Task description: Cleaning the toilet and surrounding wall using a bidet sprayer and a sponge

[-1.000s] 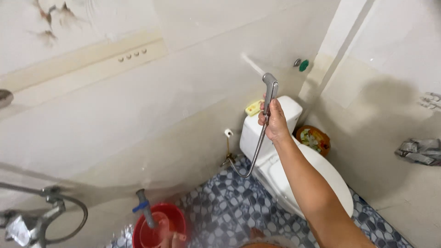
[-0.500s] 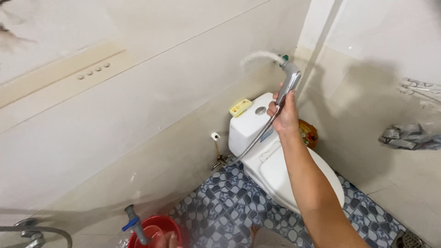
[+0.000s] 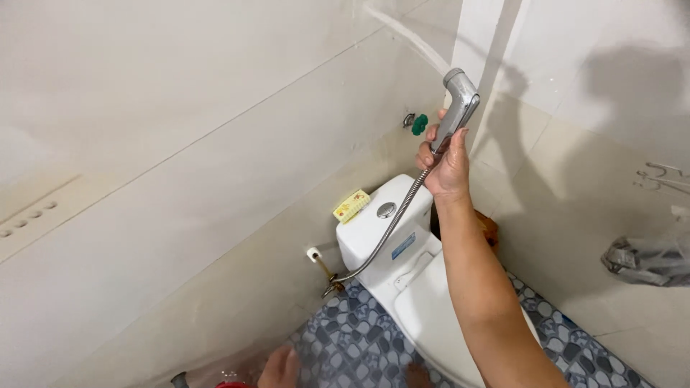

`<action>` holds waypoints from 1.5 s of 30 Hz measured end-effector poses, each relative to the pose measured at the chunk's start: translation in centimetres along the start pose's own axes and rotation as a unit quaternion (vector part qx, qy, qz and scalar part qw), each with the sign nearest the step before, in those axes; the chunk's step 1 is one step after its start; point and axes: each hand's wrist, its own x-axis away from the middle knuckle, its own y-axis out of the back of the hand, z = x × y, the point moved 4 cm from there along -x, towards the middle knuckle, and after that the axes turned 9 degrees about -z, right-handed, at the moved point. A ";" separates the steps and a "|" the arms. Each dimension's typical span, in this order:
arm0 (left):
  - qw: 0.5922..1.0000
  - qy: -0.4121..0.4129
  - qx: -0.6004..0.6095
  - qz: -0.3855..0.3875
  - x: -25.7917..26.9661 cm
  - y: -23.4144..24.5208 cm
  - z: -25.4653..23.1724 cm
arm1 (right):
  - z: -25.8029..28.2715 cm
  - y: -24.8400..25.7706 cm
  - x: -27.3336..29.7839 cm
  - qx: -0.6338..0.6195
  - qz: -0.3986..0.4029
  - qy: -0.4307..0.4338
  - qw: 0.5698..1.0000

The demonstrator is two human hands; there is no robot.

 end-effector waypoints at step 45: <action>0.882 -0.405 -0.023 0.239 6.0 -8.5 -37.5 | 2.1 10.1 -4.0 0.136 -0.122 0.140 0.973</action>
